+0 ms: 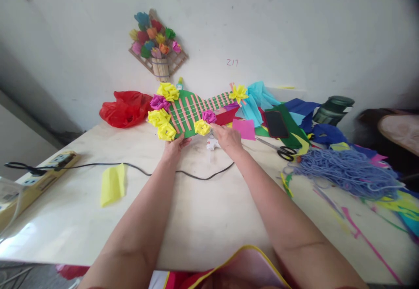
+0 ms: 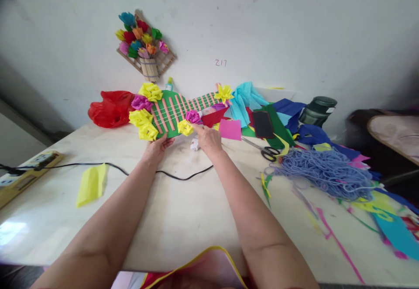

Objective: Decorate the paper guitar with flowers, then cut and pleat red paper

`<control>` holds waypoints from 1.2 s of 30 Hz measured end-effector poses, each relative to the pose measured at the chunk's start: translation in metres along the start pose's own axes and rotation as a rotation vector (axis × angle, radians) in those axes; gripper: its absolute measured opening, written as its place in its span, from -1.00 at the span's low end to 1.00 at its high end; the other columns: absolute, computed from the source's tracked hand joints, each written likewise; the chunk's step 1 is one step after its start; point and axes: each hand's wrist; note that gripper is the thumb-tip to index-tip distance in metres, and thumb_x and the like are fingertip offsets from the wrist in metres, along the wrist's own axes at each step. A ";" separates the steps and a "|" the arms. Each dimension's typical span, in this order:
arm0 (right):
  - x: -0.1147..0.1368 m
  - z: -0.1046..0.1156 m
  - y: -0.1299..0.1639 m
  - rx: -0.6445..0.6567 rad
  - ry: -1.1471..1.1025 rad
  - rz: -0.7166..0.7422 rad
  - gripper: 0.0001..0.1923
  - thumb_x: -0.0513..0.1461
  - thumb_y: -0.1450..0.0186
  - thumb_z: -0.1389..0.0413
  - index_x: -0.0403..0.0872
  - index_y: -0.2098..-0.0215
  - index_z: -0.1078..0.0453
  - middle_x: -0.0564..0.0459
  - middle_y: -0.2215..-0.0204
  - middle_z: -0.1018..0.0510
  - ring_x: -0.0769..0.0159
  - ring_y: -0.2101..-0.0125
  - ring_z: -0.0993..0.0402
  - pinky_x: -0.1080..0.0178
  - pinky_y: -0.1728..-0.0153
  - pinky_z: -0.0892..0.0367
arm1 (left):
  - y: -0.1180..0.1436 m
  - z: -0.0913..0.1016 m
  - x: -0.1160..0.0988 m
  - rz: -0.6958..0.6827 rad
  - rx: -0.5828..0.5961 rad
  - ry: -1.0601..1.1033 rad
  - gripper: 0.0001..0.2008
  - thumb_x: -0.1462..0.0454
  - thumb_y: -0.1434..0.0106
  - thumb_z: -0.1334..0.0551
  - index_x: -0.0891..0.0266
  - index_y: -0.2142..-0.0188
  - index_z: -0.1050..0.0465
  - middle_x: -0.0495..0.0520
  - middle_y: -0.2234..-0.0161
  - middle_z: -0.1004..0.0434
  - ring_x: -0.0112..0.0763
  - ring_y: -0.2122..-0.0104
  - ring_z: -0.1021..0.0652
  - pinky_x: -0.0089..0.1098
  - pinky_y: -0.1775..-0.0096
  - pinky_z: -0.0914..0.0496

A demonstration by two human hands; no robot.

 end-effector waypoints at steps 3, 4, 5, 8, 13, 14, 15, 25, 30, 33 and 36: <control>-0.004 0.002 -0.001 -0.016 -0.001 -0.037 -0.58 -0.21 -0.34 0.18 0.20 -0.13 -0.20 0.03 0.25 -0.52 0.27 0.29 -0.42 0.31 0.37 -0.18 | 0.001 0.000 0.000 -0.009 0.020 -0.002 -0.52 0.32 0.07 -0.37 0.30 0.13 -0.33 0.05 0.39 -0.51 -0.37 0.50 -0.55 -0.36 0.39 -0.47; -0.004 0.002 -0.001 -0.022 -0.001 -0.049 -0.59 -0.19 -0.34 0.18 0.20 -0.11 -0.23 0.03 0.26 -0.52 0.28 0.30 -0.42 0.31 0.37 -0.17 | 0.001 0.000 0.000 -0.010 0.025 -0.005 -0.53 0.31 0.07 -0.38 0.30 0.13 -0.33 0.05 0.39 -0.51 -0.37 0.50 -0.55 -0.36 0.40 -0.47; -0.005 0.003 -0.002 -0.026 0.000 -0.061 -0.60 -0.18 -0.34 0.18 0.21 -0.09 -0.25 0.03 0.26 -0.51 0.28 0.30 -0.42 0.31 0.38 -0.16 | 0.001 0.000 0.000 -0.009 0.027 -0.008 -0.53 0.31 0.07 -0.38 0.30 0.14 -0.34 0.05 0.40 -0.51 -0.37 0.50 -0.55 -0.36 0.40 -0.47; -0.007 0.004 -0.002 -0.042 -0.001 -0.083 -0.61 -0.16 -0.35 0.19 0.21 -0.05 -0.31 0.04 0.29 -0.49 0.29 0.33 -0.40 0.31 0.40 -0.15 | 0.002 -0.001 -0.001 -0.003 0.034 -0.017 -0.54 0.30 0.08 -0.39 0.29 0.16 -0.35 0.04 0.40 -0.51 -0.37 0.50 -0.55 -0.37 0.41 -0.47; -0.008 0.004 -0.003 -0.062 -0.002 -0.091 -0.63 -0.16 -0.35 0.17 0.19 0.01 -0.37 0.03 0.30 -0.47 0.31 0.31 -0.36 0.32 0.41 -0.12 | 0.004 -0.003 -0.001 -0.002 0.035 -0.026 -0.53 0.30 0.10 -0.39 0.28 0.16 -0.35 0.05 0.36 -0.51 -0.37 0.50 -0.55 -0.37 0.42 -0.47; -0.008 0.003 -0.003 -0.059 0.002 -0.090 -0.64 -0.16 -0.35 0.17 0.18 0.01 -0.37 0.03 0.29 -0.47 0.31 0.30 -0.35 0.32 0.41 -0.11 | 0.004 -0.003 -0.001 -0.004 0.037 -0.028 -0.53 0.30 0.10 -0.39 0.28 0.16 -0.35 0.06 0.36 -0.52 -0.37 0.50 -0.55 -0.36 0.41 -0.48; -0.008 0.003 -0.003 -0.055 0.008 -0.091 -0.64 -0.17 -0.34 0.16 0.18 0.01 -0.37 0.02 0.29 -0.47 0.31 0.29 -0.35 0.32 0.41 -0.11 | 0.004 -0.002 -0.001 -0.004 0.041 -0.029 -0.53 0.30 0.10 -0.40 0.28 0.16 -0.35 0.06 0.36 -0.52 -0.37 0.50 -0.55 -0.35 0.41 -0.48; -0.009 0.001 -0.003 -0.068 0.001 -0.087 -0.65 -0.19 -0.34 0.15 0.13 0.08 -0.43 0.00 0.31 -0.46 0.29 0.29 -0.32 0.32 0.45 -0.06 | 0.003 -0.002 0.000 -0.004 0.064 -0.042 -0.55 0.29 0.10 -0.40 0.29 0.18 -0.36 0.06 0.37 -0.52 -0.36 0.50 -0.55 -0.35 0.41 -0.47; -0.009 0.002 -0.003 -0.070 0.024 -0.082 -0.65 -0.19 -0.34 0.15 0.14 0.07 -0.42 0.00 0.30 -0.46 0.29 0.28 -0.32 0.31 0.45 -0.07 | 0.004 -0.003 -0.001 -0.003 0.063 -0.049 -0.54 0.30 0.10 -0.39 0.29 0.17 -0.36 0.06 0.38 -0.52 -0.38 0.50 -0.55 -0.35 0.40 -0.48; -0.008 0.002 -0.003 -0.075 0.027 -0.071 -0.65 -0.19 -0.34 0.15 0.11 0.10 -0.44 -0.02 0.31 -0.45 0.28 0.28 -0.31 0.31 0.45 -0.06 | 0.005 -0.004 -0.001 0.000 0.061 -0.045 -0.55 0.31 0.09 -0.39 0.29 0.17 -0.37 0.06 0.38 -0.52 -0.38 0.51 -0.55 -0.35 0.40 -0.48; -0.009 0.001 -0.003 -0.092 0.028 -0.056 -0.65 -0.21 -0.34 0.16 0.08 0.11 -0.45 -0.03 0.31 -0.45 0.28 0.28 -0.30 0.31 0.44 -0.06 | 0.005 -0.004 -0.002 0.000 0.061 -0.045 -0.55 0.31 0.08 -0.39 0.29 0.17 -0.37 0.06 0.37 -0.52 -0.38 0.51 -0.55 -0.35 0.40 -0.48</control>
Point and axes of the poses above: each hand's wrist, its own y-axis away from the middle knuckle, its own z-axis out of the back of the hand, x = y × z
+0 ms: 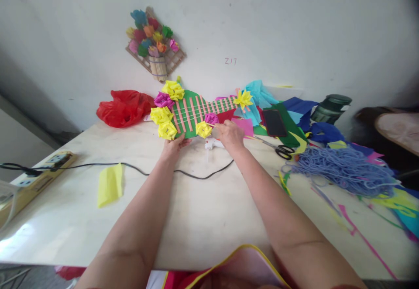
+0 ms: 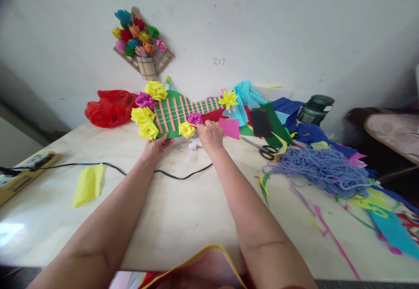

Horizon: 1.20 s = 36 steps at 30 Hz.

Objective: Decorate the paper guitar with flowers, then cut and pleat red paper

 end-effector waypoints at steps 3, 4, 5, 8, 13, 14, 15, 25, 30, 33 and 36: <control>-0.001 -0.002 0.000 -0.023 -0.007 0.010 -0.65 -0.23 -0.33 0.15 0.06 0.12 -0.45 -0.04 0.31 -0.44 0.27 0.27 -0.28 0.30 0.42 -0.06 | 0.000 0.000 0.000 -0.004 0.008 0.001 -0.55 0.31 0.08 -0.39 0.27 0.15 -0.37 0.07 0.35 -0.53 -0.38 0.50 -0.55 -0.35 0.40 -0.48; -0.001 -0.003 0.000 -0.031 -0.009 0.015 -0.65 -0.24 -0.33 0.15 0.05 0.12 -0.45 -0.04 0.31 -0.44 0.26 0.26 -0.28 0.30 0.42 -0.06 | 0.000 0.000 0.000 -0.005 0.010 0.000 -0.54 0.31 0.09 -0.39 0.27 0.15 -0.37 0.06 0.36 -0.53 -0.38 0.50 -0.55 -0.36 0.40 -0.48; -0.002 -0.004 0.000 -0.039 -0.010 0.020 -0.65 -0.24 -0.33 0.16 0.04 0.12 -0.45 -0.04 0.31 -0.43 0.26 0.26 -0.27 0.30 0.41 -0.06 | 0.000 0.000 0.001 -0.008 0.010 -0.002 -0.53 0.31 0.09 -0.39 0.27 0.15 -0.37 0.06 0.37 -0.53 -0.38 0.51 -0.55 -0.36 0.40 -0.48; -0.003 -0.005 0.000 -0.066 0.001 0.043 -0.64 -0.25 -0.34 0.17 0.03 0.13 -0.45 -0.05 0.32 -0.43 0.24 0.25 -0.26 0.29 0.40 -0.06 | 0.000 0.000 0.001 -0.012 0.012 -0.007 -0.53 0.30 0.10 -0.39 0.28 0.15 -0.37 0.06 0.38 -0.53 -0.38 0.51 -0.55 -0.36 0.41 -0.48; -0.003 -0.007 0.001 -0.107 0.043 0.087 -0.61 -0.29 -0.34 0.22 -0.04 0.18 -0.46 -0.08 0.33 -0.42 0.22 0.25 -0.23 0.27 0.38 -0.06 | 0.000 0.000 0.000 -0.007 0.014 -0.006 -0.55 0.32 0.09 -0.38 0.28 0.15 -0.37 0.08 0.36 -0.53 -0.37 0.51 -0.55 -0.34 0.39 -0.49; -0.003 -0.007 0.001 -0.119 0.052 0.094 -0.61 -0.30 -0.34 0.22 -0.06 0.20 -0.46 -0.08 0.33 -0.42 0.21 0.25 -0.23 0.26 0.37 -0.06 | 0.000 0.000 0.000 -0.005 0.015 -0.006 -0.56 0.32 0.09 -0.38 0.28 0.17 -0.38 0.08 0.36 -0.53 -0.37 0.51 -0.55 -0.34 0.39 -0.49; -0.003 -0.007 0.001 -0.132 0.059 0.102 -0.61 -0.31 -0.34 0.22 -0.07 0.22 -0.46 -0.09 0.33 -0.42 0.21 0.25 -0.23 0.26 0.37 -0.05 | 0.000 0.000 0.000 -0.002 0.016 -0.007 -0.57 0.31 0.09 -0.39 0.29 0.19 -0.38 0.08 0.37 -0.53 -0.37 0.51 -0.55 -0.34 0.39 -0.49; -0.005 -0.011 -0.002 -0.260 0.105 0.162 -0.69 -0.34 -0.29 0.12 -0.12 0.41 -0.46 -0.07 0.41 -0.44 0.22 0.31 -0.23 0.23 0.38 -0.04 | -0.002 0.002 0.002 0.009 0.022 -0.040 -0.58 0.27 0.13 -0.40 0.31 0.24 -0.38 0.05 0.39 -0.53 -0.40 0.52 -0.54 -0.35 0.39 -0.48; -0.012 -0.009 -0.004 -0.154 0.068 0.188 -0.70 -0.33 -0.30 0.11 -0.09 0.34 -0.47 -0.03 0.40 -0.46 0.28 0.35 -0.28 0.26 0.46 -0.01 | -0.002 0.002 0.001 0.008 0.024 -0.044 -0.60 0.28 0.12 -0.40 0.31 0.26 -0.38 0.04 0.39 -0.52 -0.39 0.52 -0.54 -0.35 0.40 -0.48; -0.016 -0.007 -0.005 -0.101 0.051 0.187 -0.69 -0.29 -0.32 0.12 -0.08 0.30 -0.47 -0.02 0.38 -0.48 0.29 0.34 -0.30 0.26 0.46 -0.01 | -0.002 0.002 0.002 0.009 0.039 -0.052 -0.60 0.27 0.11 -0.39 0.31 0.25 -0.39 0.05 0.38 -0.53 -0.38 0.51 -0.55 -0.33 0.38 -0.49; -0.016 -0.004 -0.006 -0.095 0.054 0.186 -0.68 -0.29 -0.32 0.13 -0.11 0.33 -0.47 -0.04 0.36 -0.49 0.27 0.31 -0.31 0.26 0.43 -0.04 | -0.003 0.003 0.003 0.013 0.049 -0.053 -0.61 0.28 0.11 -0.39 0.32 0.25 -0.39 0.05 0.39 -0.53 -0.38 0.52 -0.55 -0.34 0.38 -0.49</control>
Point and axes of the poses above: each hand's wrist, its own y-axis away from the middle knuckle, its own z-axis out of the back of the hand, x = y × z
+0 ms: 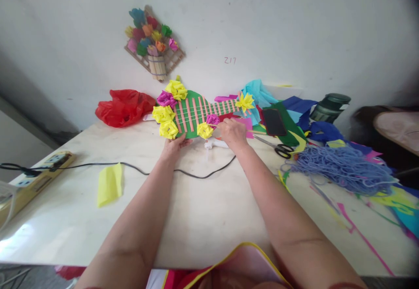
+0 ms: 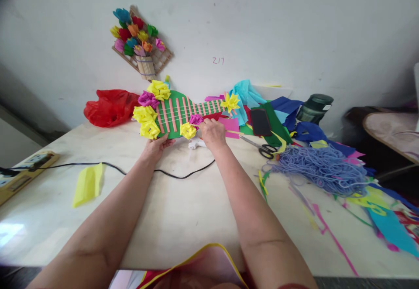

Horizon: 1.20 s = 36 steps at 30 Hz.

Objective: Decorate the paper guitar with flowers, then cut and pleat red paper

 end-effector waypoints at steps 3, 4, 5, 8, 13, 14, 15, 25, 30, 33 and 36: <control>0.003 0.002 0.000 -0.017 0.008 -0.011 -0.68 -0.33 -0.30 0.14 -0.13 0.35 -0.46 -0.06 0.36 -0.49 0.25 0.29 -0.30 0.25 0.41 -0.07 | 0.000 0.001 0.001 0.000 0.002 0.005 -0.59 0.28 0.11 -0.39 0.31 0.23 -0.39 0.04 0.39 -0.53 -0.38 0.52 -0.55 -0.34 0.39 -0.48; 0.003 0.002 -0.001 -0.027 0.011 -0.014 -0.68 -0.35 -0.29 0.14 -0.14 0.35 -0.46 -0.07 0.36 -0.49 0.24 0.28 -0.30 0.25 0.40 -0.07 | 0.000 0.001 0.001 0.000 0.005 0.007 -0.59 0.28 0.10 -0.39 0.31 0.22 -0.39 0.04 0.39 -0.53 -0.38 0.52 -0.55 -0.34 0.39 -0.49; 0.004 0.002 -0.001 -0.037 0.016 -0.015 -0.68 -0.36 -0.28 0.14 -0.14 0.34 -0.46 -0.08 0.36 -0.49 0.23 0.28 -0.30 0.25 0.40 -0.08 | 0.000 0.001 0.001 0.000 0.011 0.007 -0.58 0.28 0.10 -0.39 0.31 0.21 -0.39 0.05 0.38 -0.53 -0.38 0.52 -0.55 -0.34 0.38 -0.49; 0.004 0.001 -0.001 -0.048 0.021 -0.005 -0.69 -0.37 -0.28 0.14 -0.15 0.33 -0.46 -0.11 0.34 -0.49 0.22 0.25 -0.30 0.25 0.38 -0.09 | 0.000 0.001 0.001 0.001 0.020 0.003 -0.59 0.28 0.09 -0.39 0.31 0.21 -0.39 0.06 0.35 -0.53 -0.39 0.52 -0.55 -0.33 0.37 -0.49; -0.002 0.002 -0.003 0.088 -0.017 0.002 -0.63 -0.20 -0.35 0.17 -0.09 0.29 -0.47 -0.07 0.34 -0.52 0.25 0.29 -0.36 0.29 0.43 -0.10 | 0.000 0.001 0.001 0.001 0.024 -0.020 -0.58 0.27 0.10 -0.39 0.30 0.21 -0.40 0.08 0.32 -0.53 -0.37 0.51 -0.55 -0.31 0.36 -0.49; -0.004 0.002 -0.003 0.117 -0.019 -0.003 -0.62 -0.17 -0.36 0.17 -0.08 0.28 -0.47 -0.06 0.35 -0.53 0.25 0.30 -0.38 0.29 0.44 -0.10 | 0.000 0.000 0.001 0.005 0.027 -0.030 -0.57 0.27 0.10 -0.39 0.31 0.21 -0.40 0.08 0.32 -0.54 -0.36 0.51 -0.55 -0.31 0.36 -0.49; -0.005 0.003 -0.004 0.133 -0.019 -0.003 -0.62 -0.16 -0.36 0.17 -0.07 0.28 -0.47 -0.05 0.35 -0.54 0.25 0.31 -0.38 0.29 0.44 -0.10 | 0.001 0.000 0.001 0.009 0.030 -0.039 -0.57 0.27 0.10 -0.39 0.31 0.21 -0.40 0.08 0.33 -0.54 -0.36 0.51 -0.55 -0.31 0.36 -0.49; -0.002 0.007 -0.003 0.025 -0.035 0.024 -0.69 -0.26 -0.32 0.13 -0.13 0.32 -0.46 -0.10 0.31 -0.54 0.25 0.22 -0.35 0.30 0.40 -0.11 | 0.004 -0.004 -0.002 0.007 0.048 -0.045 -0.54 0.27 0.09 -0.39 0.28 0.16 -0.37 0.06 0.33 -0.52 -0.37 0.51 -0.55 -0.33 0.40 -0.50; -0.003 0.006 -0.003 0.143 -0.030 0.019 -0.58 -0.05 -0.34 0.17 -0.06 0.28 -0.46 -0.06 0.31 -0.56 0.23 0.31 -0.42 0.30 0.44 -0.11 | 0.004 -0.004 -0.002 0.006 0.060 -0.064 -0.55 0.26 0.07 -0.38 0.28 0.15 -0.37 0.08 0.29 -0.53 -0.37 0.49 -0.55 -0.32 0.39 -0.49; -0.005 0.008 -0.003 0.202 -0.012 0.012 -0.59 -0.06 -0.35 0.19 -0.03 0.25 -0.45 -0.05 0.32 -0.57 0.23 0.33 -0.45 0.29 0.42 -0.13 | 0.005 -0.003 -0.002 0.010 0.078 -0.069 -0.57 0.26 0.06 -0.37 0.29 0.17 -0.37 0.09 0.29 -0.52 -0.35 0.48 -0.56 -0.32 0.38 -0.50; -0.005 0.012 -0.002 0.231 -0.003 0.014 -0.62 -0.12 -0.36 0.21 0.00 0.16 -0.42 -0.04 0.34 -0.58 0.22 0.33 -0.47 0.28 0.41 -0.14 | 0.005 -0.004 -0.002 0.016 0.070 -0.061 -0.58 0.27 0.06 -0.37 0.29 0.17 -0.38 0.08 0.30 -0.53 -0.36 0.49 -0.56 -0.31 0.38 -0.50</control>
Point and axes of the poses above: each hand's wrist, its own y-axis away from the middle knuckle, its own z-axis out of the back of the hand, x = y × z
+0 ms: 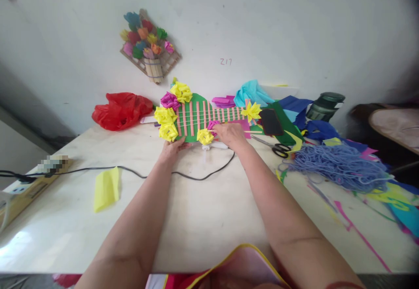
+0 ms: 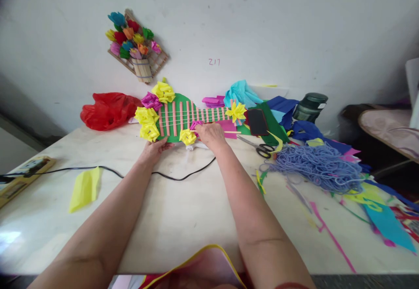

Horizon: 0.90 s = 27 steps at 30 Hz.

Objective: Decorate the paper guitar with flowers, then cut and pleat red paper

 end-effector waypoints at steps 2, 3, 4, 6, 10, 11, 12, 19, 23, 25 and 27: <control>0.001 0.002 0.000 0.013 0.004 0.001 -0.63 -0.15 -0.36 0.22 0.02 0.09 -0.38 -0.03 0.36 -0.58 0.20 0.34 -0.48 0.27 0.41 -0.15 | 0.000 0.000 0.000 0.003 -0.010 0.009 -0.57 0.28 0.06 -0.37 0.29 0.17 -0.38 0.08 0.29 -0.53 -0.36 0.49 -0.56 -0.31 0.38 -0.50; 0.002 0.002 0.000 0.019 0.002 -0.002 -0.63 -0.15 -0.36 0.22 0.03 0.06 -0.36 -0.03 0.36 -0.58 0.19 0.35 -0.48 0.26 0.40 -0.16 | 0.000 0.000 0.000 0.003 -0.012 0.012 -0.57 0.28 0.06 -0.37 0.29 0.16 -0.38 0.08 0.29 -0.53 -0.36 0.49 -0.56 -0.31 0.37 -0.50; 0.002 0.003 0.000 0.025 -0.002 -0.007 -0.63 -0.15 -0.36 0.23 0.03 0.03 -0.33 -0.03 0.36 -0.58 0.19 0.35 -0.48 0.26 0.40 -0.16 | -0.001 0.000 0.000 0.002 -0.012 0.013 -0.57 0.28 0.06 -0.37 0.29 0.16 -0.37 0.08 0.29 -0.53 -0.36 0.49 -0.56 -0.31 0.38 -0.50; 0.003 0.004 0.000 0.033 -0.014 -0.018 -0.62 -0.13 -0.36 0.23 0.02 -0.01 -0.29 -0.04 0.37 -0.58 0.18 0.36 -0.49 0.25 0.41 -0.16 | -0.001 0.001 0.001 -0.001 -0.007 0.013 -0.57 0.28 0.05 -0.37 0.29 0.16 -0.37 0.08 0.30 -0.53 -0.36 0.48 -0.56 -0.32 0.38 -0.50; 0.004 0.005 0.001 0.023 -0.047 -0.006 -0.61 -0.07 -0.35 0.21 0.00 -0.04 -0.25 -0.03 0.38 -0.58 0.16 0.37 -0.49 0.25 0.41 -0.16 | -0.001 0.002 0.002 -0.012 -0.001 0.010 -0.57 0.26 0.05 -0.37 0.29 0.16 -0.37 0.08 0.30 -0.53 -0.36 0.49 -0.56 -0.34 0.39 -0.49; 0.005 0.005 0.002 0.019 -0.052 -0.001 -0.61 -0.07 -0.34 0.19 0.01 -0.05 -0.24 -0.03 0.36 -0.57 0.16 0.36 -0.49 0.25 0.40 -0.17 | -0.001 0.002 0.002 -0.011 -0.001 0.008 -0.57 0.26 0.05 -0.37 0.29 0.16 -0.37 0.08 0.31 -0.53 -0.36 0.49 -0.56 -0.34 0.39 -0.49; 0.005 0.006 0.002 0.019 -0.055 0.004 -0.61 -0.07 -0.34 0.18 0.03 -0.07 -0.22 -0.02 0.34 -0.57 0.16 0.34 -0.49 0.25 0.39 -0.17 | -0.001 0.002 0.002 -0.010 -0.002 0.008 -0.57 0.26 0.05 -0.37 0.29 0.16 -0.38 0.07 0.32 -0.53 -0.35 0.49 -0.56 -0.34 0.40 -0.49; 0.003 0.002 0.001 0.100 -0.028 0.083 -0.55 -0.11 -0.34 0.15 0.18 -0.20 -0.06 -0.02 0.23 -0.56 0.16 0.28 -0.49 0.24 0.34 -0.20 | -0.002 0.002 0.001 0.017 -0.021 0.026 -0.62 0.27 0.09 -0.38 0.33 0.25 -0.41 0.07 0.38 -0.54 -0.37 0.53 -0.54 -0.32 0.37 -0.49; 0.003 0.001 0.002 0.111 -0.018 0.117 -0.53 -0.14 -0.32 0.11 0.20 -0.20 -0.06 -0.02 0.23 -0.56 0.15 0.26 -0.48 0.23 0.32 -0.21 | -0.003 0.003 0.002 0.019 -0.020 0.031 -0.65 0.27 0.09 -0.38 0.33 0.27 -0.41 0.06 0.41 -0.54 -0.36 0.53 -0.55 -0.30 0.37 -0.49; 0.003 0.002 0.002 0.117 -0.021 0.120 -0.53 -0.16 -0.32 0.11 0.19 -0.20 -0.06 -0.03 0.22 -0.55 0.16 0.25 -0.48 0.23 0.31 -0.22 | -0.003 0.003 0.002 0.018 -0.017 0.029 -0.65 0.27 0.08 -0.38 0.33 0.28 -0.41 0.07 0.43 -0.54 -0.35 0.53 -0.55 -0.30 0.38 -0.49; 0.003 0.003 0.003 0.119 -0.025 0.122 -0.54 -0.17 -0.32 0.12 0.18 -0.19 -0.08 -0.03 0.21 -0.55 0.16 0.24 -0.47 0.23 0.30 -0.22 | -0.003 0.003 0.002 0.021 -0.018 0.025 -0.65 0.27 0.08 -0.37 0.33 0.27 -0.41 0.07 0.43 -0.54 -0.35 0.53 -0.55 -0.30 0.37 -0.49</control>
Point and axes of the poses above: each hand's wrist, its own y-axis away from the middle knuckle, its own z-axis out of the back of the hand, x = y × z
